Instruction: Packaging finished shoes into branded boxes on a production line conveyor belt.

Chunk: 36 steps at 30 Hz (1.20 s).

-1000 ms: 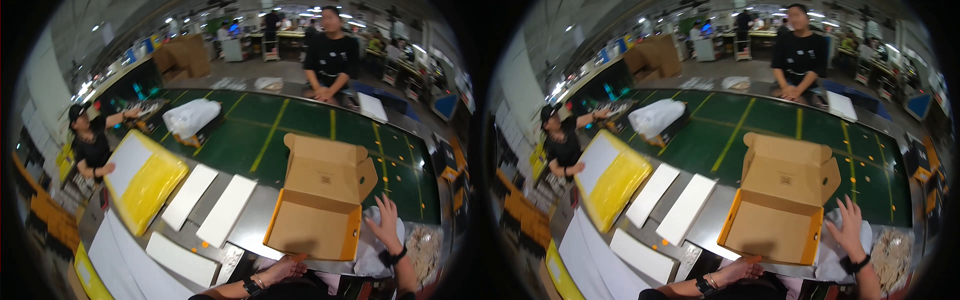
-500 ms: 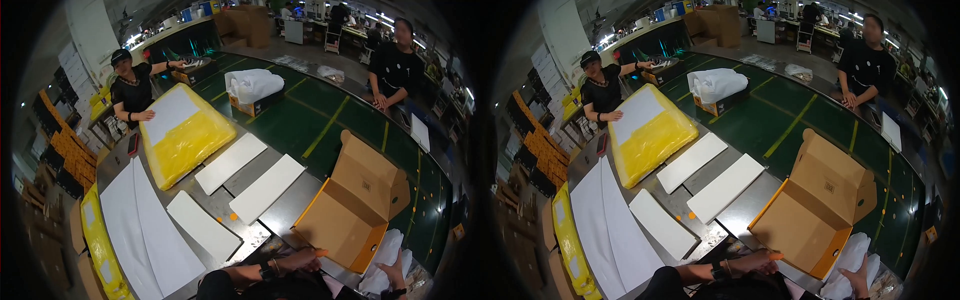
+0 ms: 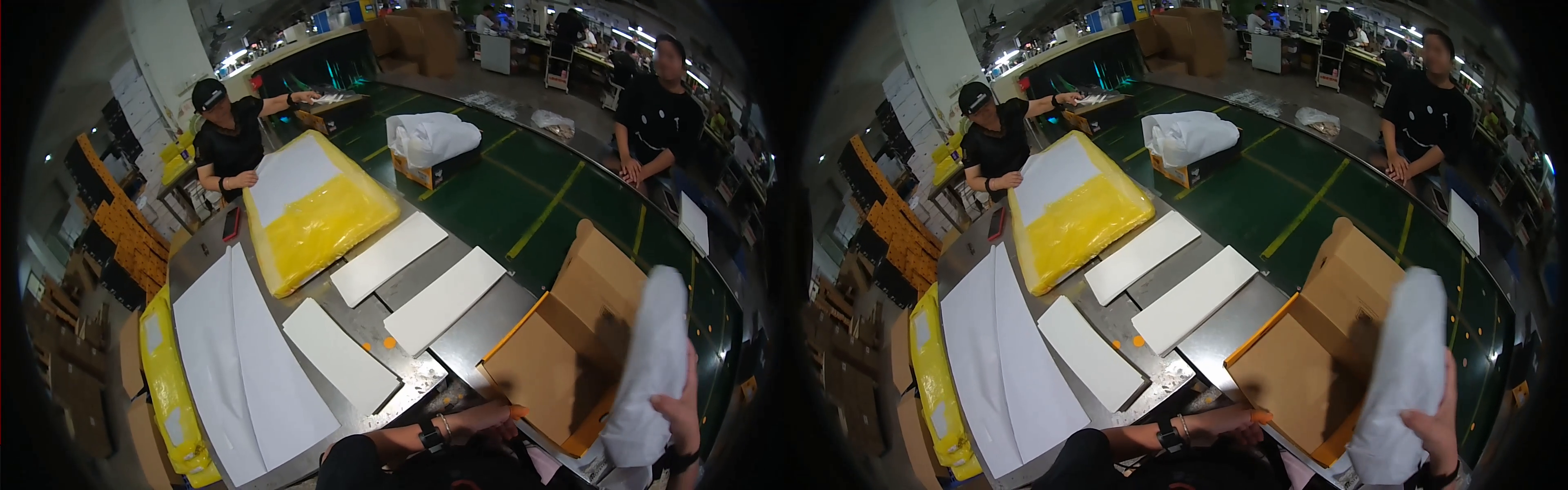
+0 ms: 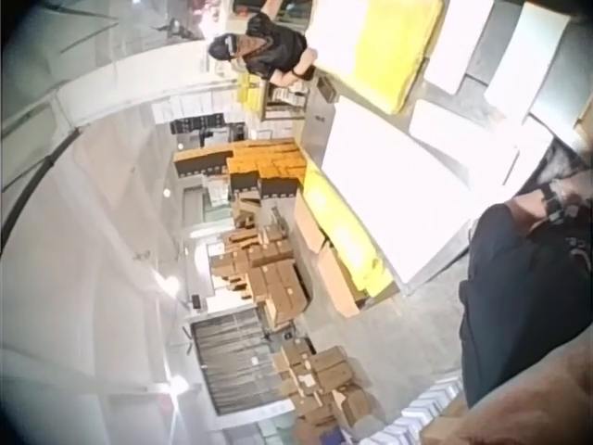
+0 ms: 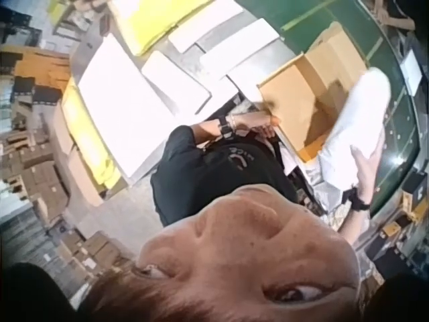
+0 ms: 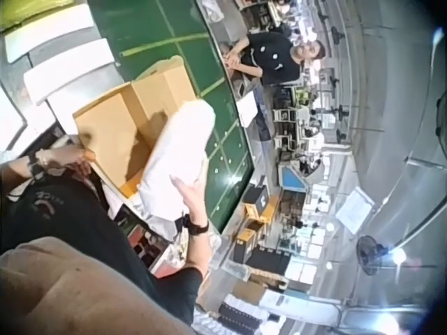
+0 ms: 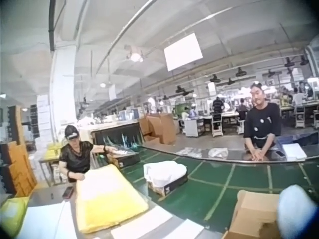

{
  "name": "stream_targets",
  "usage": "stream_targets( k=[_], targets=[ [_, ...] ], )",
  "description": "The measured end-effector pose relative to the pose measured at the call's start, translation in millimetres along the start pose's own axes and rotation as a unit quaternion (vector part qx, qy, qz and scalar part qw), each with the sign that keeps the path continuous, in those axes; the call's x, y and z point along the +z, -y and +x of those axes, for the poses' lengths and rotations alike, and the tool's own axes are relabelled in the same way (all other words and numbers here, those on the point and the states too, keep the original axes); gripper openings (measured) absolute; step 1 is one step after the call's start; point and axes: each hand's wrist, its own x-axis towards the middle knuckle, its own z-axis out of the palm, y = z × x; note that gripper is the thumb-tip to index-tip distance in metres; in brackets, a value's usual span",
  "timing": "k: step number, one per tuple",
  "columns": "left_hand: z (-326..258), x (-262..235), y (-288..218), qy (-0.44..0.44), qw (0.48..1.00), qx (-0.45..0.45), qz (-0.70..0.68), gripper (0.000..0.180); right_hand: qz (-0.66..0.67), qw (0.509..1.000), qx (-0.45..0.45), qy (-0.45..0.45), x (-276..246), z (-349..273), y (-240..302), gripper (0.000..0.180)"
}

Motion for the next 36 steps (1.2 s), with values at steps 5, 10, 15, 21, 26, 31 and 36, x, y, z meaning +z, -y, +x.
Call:
stream_targets(
  k=[5, 10, 15, 21, 26, 31, 36],
  targets=[
    [21, -1, 20, 0.054, 0.989, 0.122, 0.064, 0.041, -0.266, 0.902, 0.053, 0.336, 38, 59, -60, 0.1],
    [30, 2, 28, 0.108, 0.971, 0.136, 0.161, 0.04, -0.372, 0.767, 0.11, 0.511, 23, 84, -140, 0.087],
    [20, 2, 7, 0.038, 0.925, 0.197, 0.322, 0.052, -0.49, 0.799, -0.015, 0.348, 49, 13, -99, 0.077],
    [-44, -49, -86, -0.234, 0.817, 0.24, 0.469, 0.031, -0.547, 0.822, -0.004, 0.158, 88, -75, -93, 0.083],
    [-45, -123, -109, -0.455, 0.575, 0.202, 0.649, 0.065, -0.524, 0.851, -0.009, 0.036, 97, -58, -132, 0.095],
    [-22, -153, -78, -0.479, 0.487, 0.083, 0.726, 0.048, -0.509, 0.86, -0.028, -0.008, 79, -42, -153, 0.089],
    [-33, -140, -84, -0.471, 0.466, 0.138, 0.736, 0.016, -0.505, 0.86, -0.067, -0.019, 41, -52, -173, 0.082]
  ],
)
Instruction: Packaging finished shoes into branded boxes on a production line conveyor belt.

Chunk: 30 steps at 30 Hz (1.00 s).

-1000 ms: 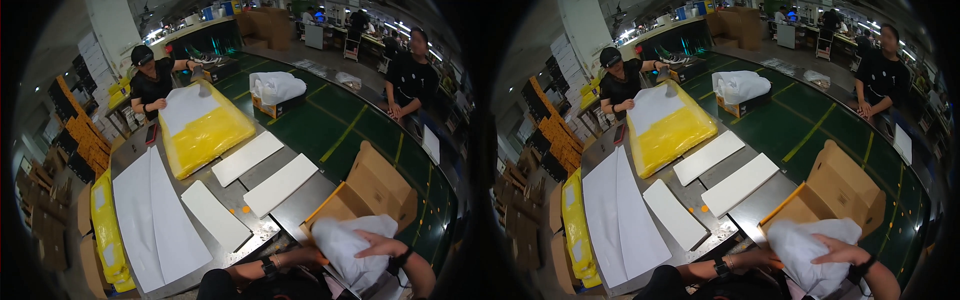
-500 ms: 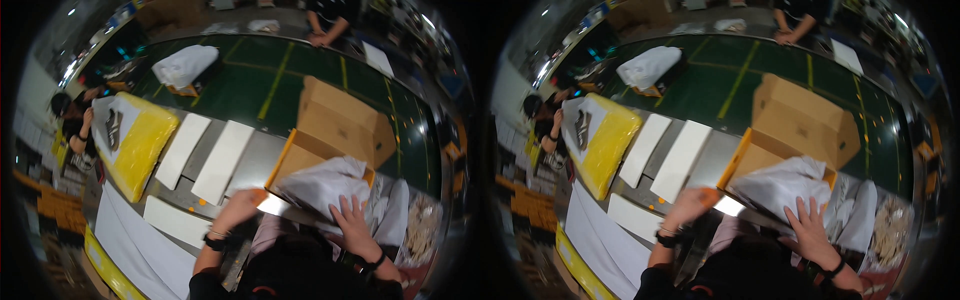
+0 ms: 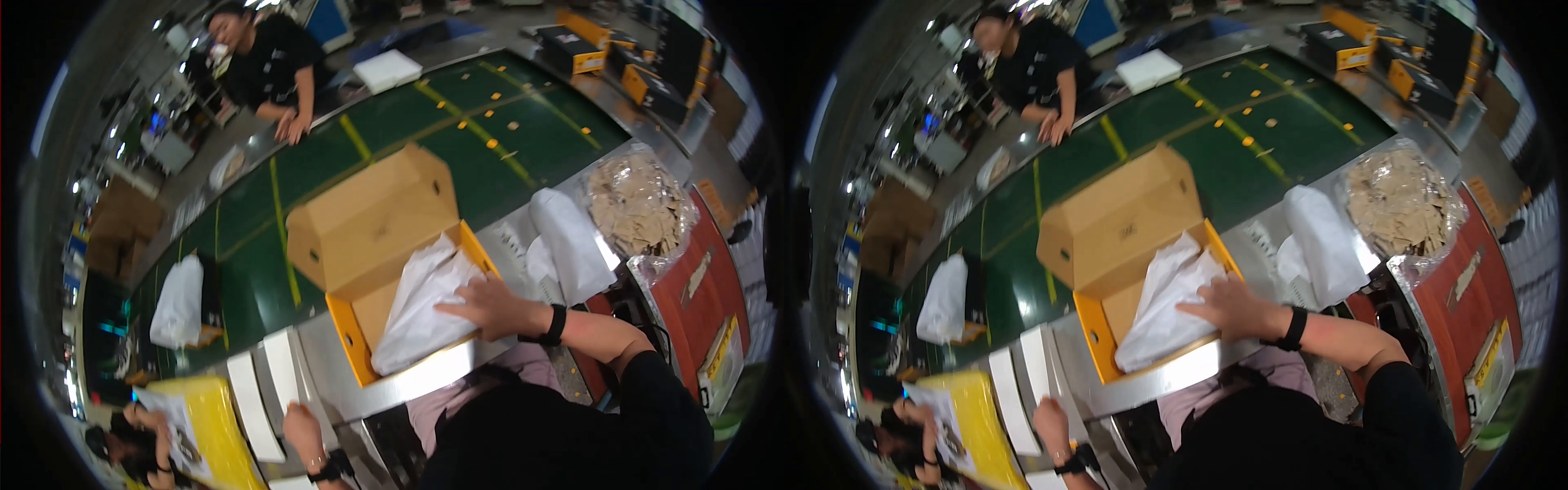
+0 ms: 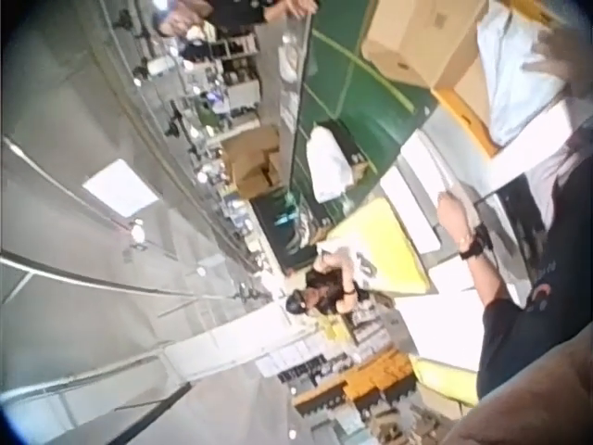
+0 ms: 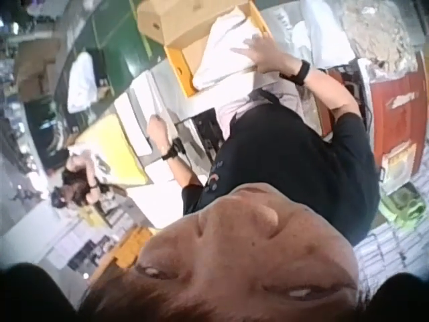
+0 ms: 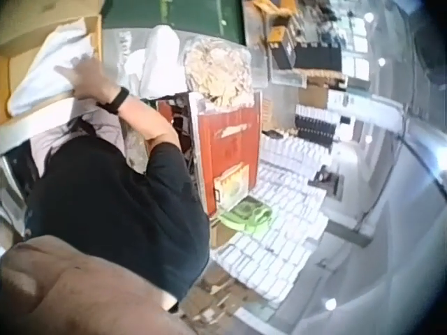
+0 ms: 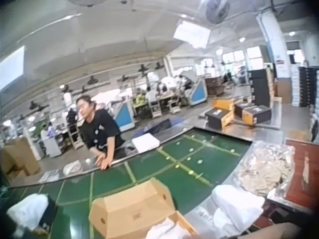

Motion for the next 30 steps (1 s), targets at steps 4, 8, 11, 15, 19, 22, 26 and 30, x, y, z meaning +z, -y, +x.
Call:
stream_targets(
  k=[4, 8, 11, 15, 19, 22, 26, 30],
  targets=[
    [-2, 15, 20, -0.014, 0.997, 0.017, 0.068, 0.019, -0.09, 0.995, -0.029, -0.041, -8, -4, 31, 0.092],
    [-4, -59, -13, 0.077, 0.99, 0.067, -0.094, 0.046, -0.007, 0.995, 0.046, 0.094, -13, 8, 69, 0.117],
    [17, -44, 20, 0.055, 0.991, 0.084, -0.091, 0.037, 0.013, 0.989, 0.092, 0.116, -2, 25, 64, 0.122],
    [37, -125, -71, -0.166, 0.933, 0.068, -0.311, 0.028, 0.005, 0.991, 0.092, 0.094, 9, 35, 51, 0.088],
    [45, -132, -150, -0.036, 0.901, 0.238, -0.361, 0.037, 0.003, 0.999, 0.037, 0.017, 19, 24, 43, 0.059],
    [47, -101, -198, 0.048, 0.882, 0.451, -0.132, 0.021, 0.0, 0.998, 0.021, 0.061, 2, 22, 49, 0.06],
    [62, -73, -225, 0.08, 0.857, 0.505, -0.057, 0.016, 0.139, 0.988, -0.073, -0.002, -15, -1, 14, 0.067],
    [65, -106, -236, 0.062, 0.883, 0.462, -0.053, 0.022, 0.002, 0.976, 0.193, -0.099, -95, -53, -35, 0.07]
  ],
)
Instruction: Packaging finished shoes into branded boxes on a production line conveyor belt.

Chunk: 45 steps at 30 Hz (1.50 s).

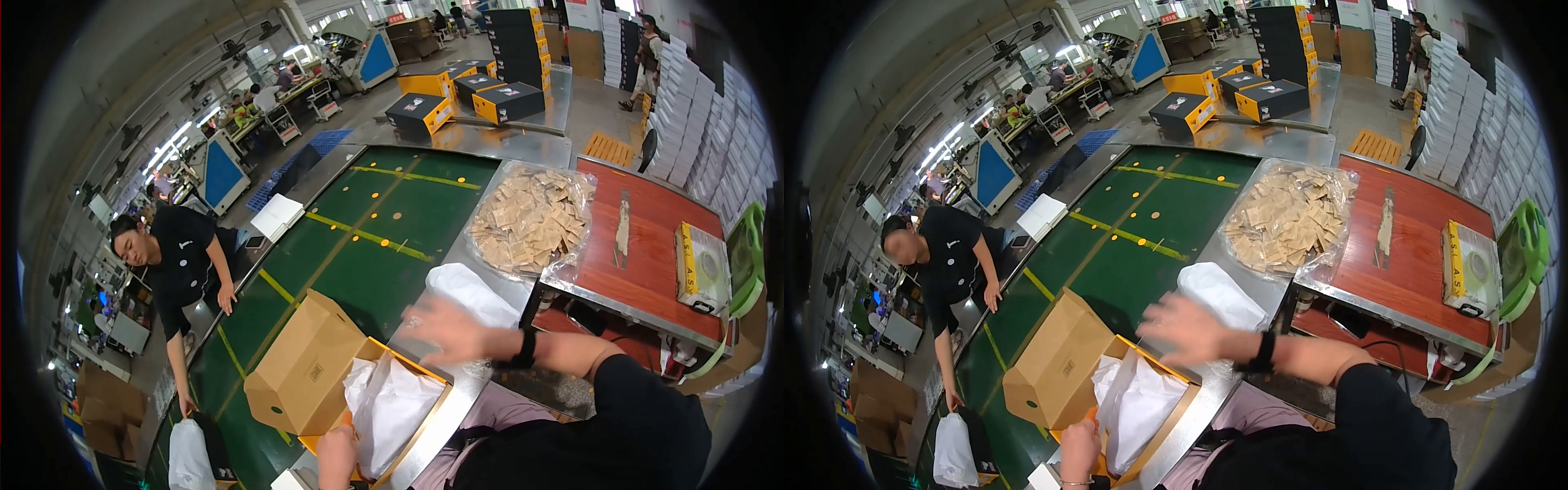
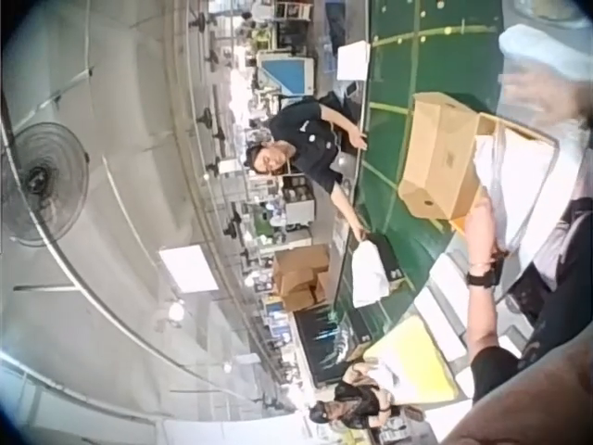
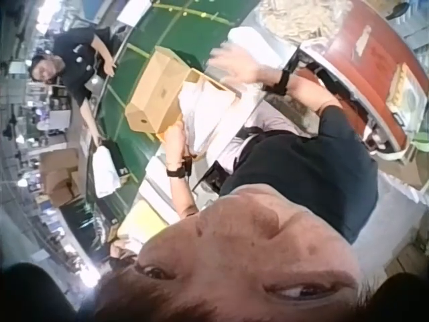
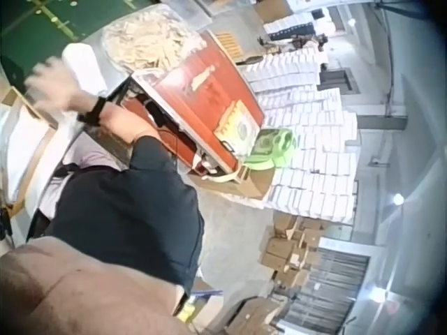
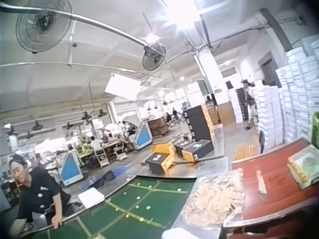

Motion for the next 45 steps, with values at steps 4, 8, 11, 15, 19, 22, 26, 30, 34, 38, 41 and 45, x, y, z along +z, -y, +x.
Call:
stream_targets(
  k=[4, 8, 11, 15, 19, 22, 26, 30, 34, 38, 41, 45],
  targets=[
    [7, 52, 23, 0.043, 0.998, 0.048, -0.009, 0.024, -0.114, 0.973, 0.201, -0.014, 19, -41, -66, 0.086],
    [3, 34, 16, 0.063, 0.997, 0.03, -0.036, 0.022, -0.012, 0.965, 0.258, 0.038, 16, -50, -87, 0.104],
    [2, 24, 18, 0.055, 0.998, 0.04, -0.011, 0.022, 0.091, 0.956, 0.278, -0.012, 25, -55, -115, 0.109],
    [6, 57, 22, 0.065, 0.994, 0.054, -0.073, 0.023, 0.159, 0.941, 0.288, -0.081, 26, -58, -131, 0.098],
    [27, 19, 18, 0.065, 0.992, 0.014, -0.104, 0.035, 0.535, 0.782, 0.293, -0.129, -13, -36, -99, 0.077],
    [34, -37, 0, -0.064, 0.977, -0.005, -0.204, 0.065, 0.626, 0.742, 0.181, -0.16, -59, 7, -14, 0.083],
    [30, -58, -25, -0.128, 0.813, 0.07, -0.564, 0.115, 0.443, 0.87, -0.006, -0.216, -37, 54, 75, 0.088],
    [20, -70, -34, -0.304, 0.856, 0.009, -0.418, 0.131, 0.725, 0.674, -0.128, -0.059, -9, 55, 138, 0.095],
    [-29, -85, 15, -0.299, 0.844, -0.058, -0.441, 0.13, 0.654, 0.745, -0.075, 0.11, 40, 84, 121, 0.09],
    [-53, -92, 40, -0.318, 0.831, -0.07, -0.451, 0.128, 0.116, 0.937, -0.3, 0.136, 84, 116, 124, 0.054],
    [-58, -84, 36, -0.334, 0.843, -0.049, -0.418, 0.129, 0.065, 0.922, -0.292, 0.245, 129, 128, 92, 0.027],
    [-63, -76, 47, -0.278, 0.85, -0.064, -0.444, 0.131, -0.03, 0.917, -0.278, 0.285, 113, 135, 98, 0.021]
  ],
)
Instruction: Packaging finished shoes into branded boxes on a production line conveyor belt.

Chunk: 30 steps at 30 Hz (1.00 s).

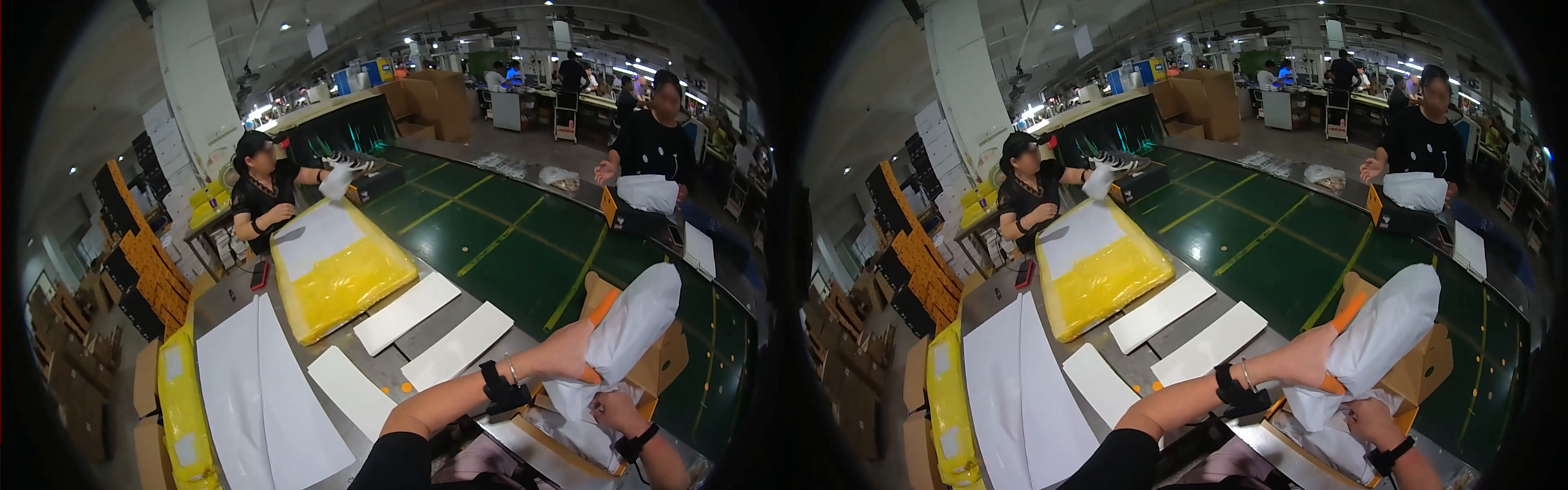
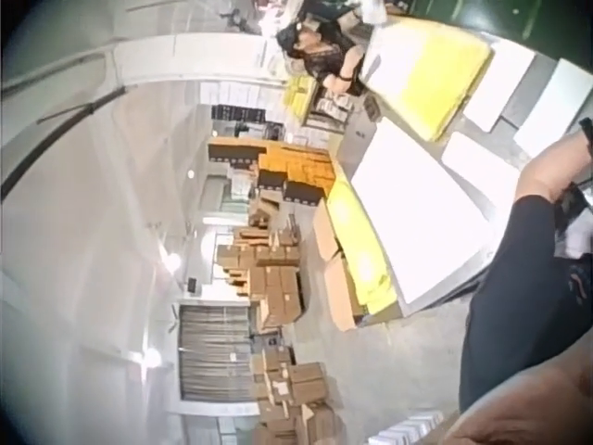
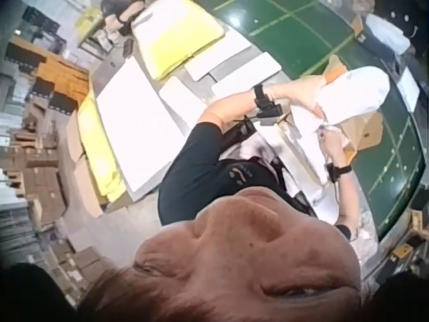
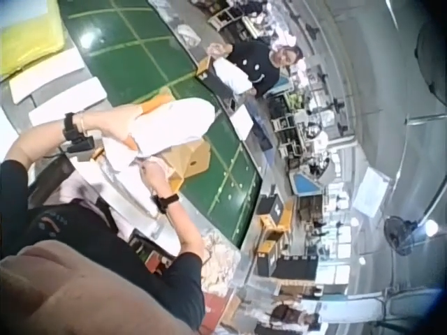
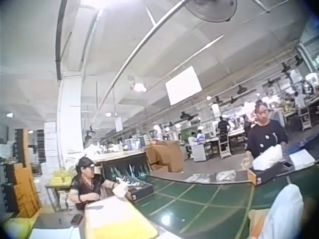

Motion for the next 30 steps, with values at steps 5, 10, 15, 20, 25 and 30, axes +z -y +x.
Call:
stream_targets(
  k=[5, 10, 15, 20, 25, 30],
  targets=[
    [-11, -12, 4, 0.028, 0.997, -0.066, -0.013, 0.134, 0.003, 0.994, -0.112, -0.007, -35, -3, 33, 0.036],
    [-9, -11, 18, 0.024, 0.998, -0.029, -0.057, 0.135, 0.116, 0.988, -0.055, 0.08, 2, -17, 15, 0.03],
    [-22, -22, 32, -0.011, 0.997, -0.018, -0.075, 0.133, 0.013, 0.997, -0.069, -0.044, -23, -21, 34, 0.02],
    [-26, -32, 27, -0.019, 0.994, -0.018, -0.109, 0.132, 0.066, 0.976, -0.125, -0.166, -22, -6, 46, 0.025],
    [-14, -22, 28, 0.036, 0.994, 0.006, -0.105, 0.133, 0.116, 0.986, -0.111, -0.05, 27, -17, 8, 0.032],
    [27, -8, 27, 0.231, 0.967, 0.031, 0.108, 0.124, 0.132, 0.983, -0.083, 0.099, 44, -16, -5, 0.042]
  ],
)
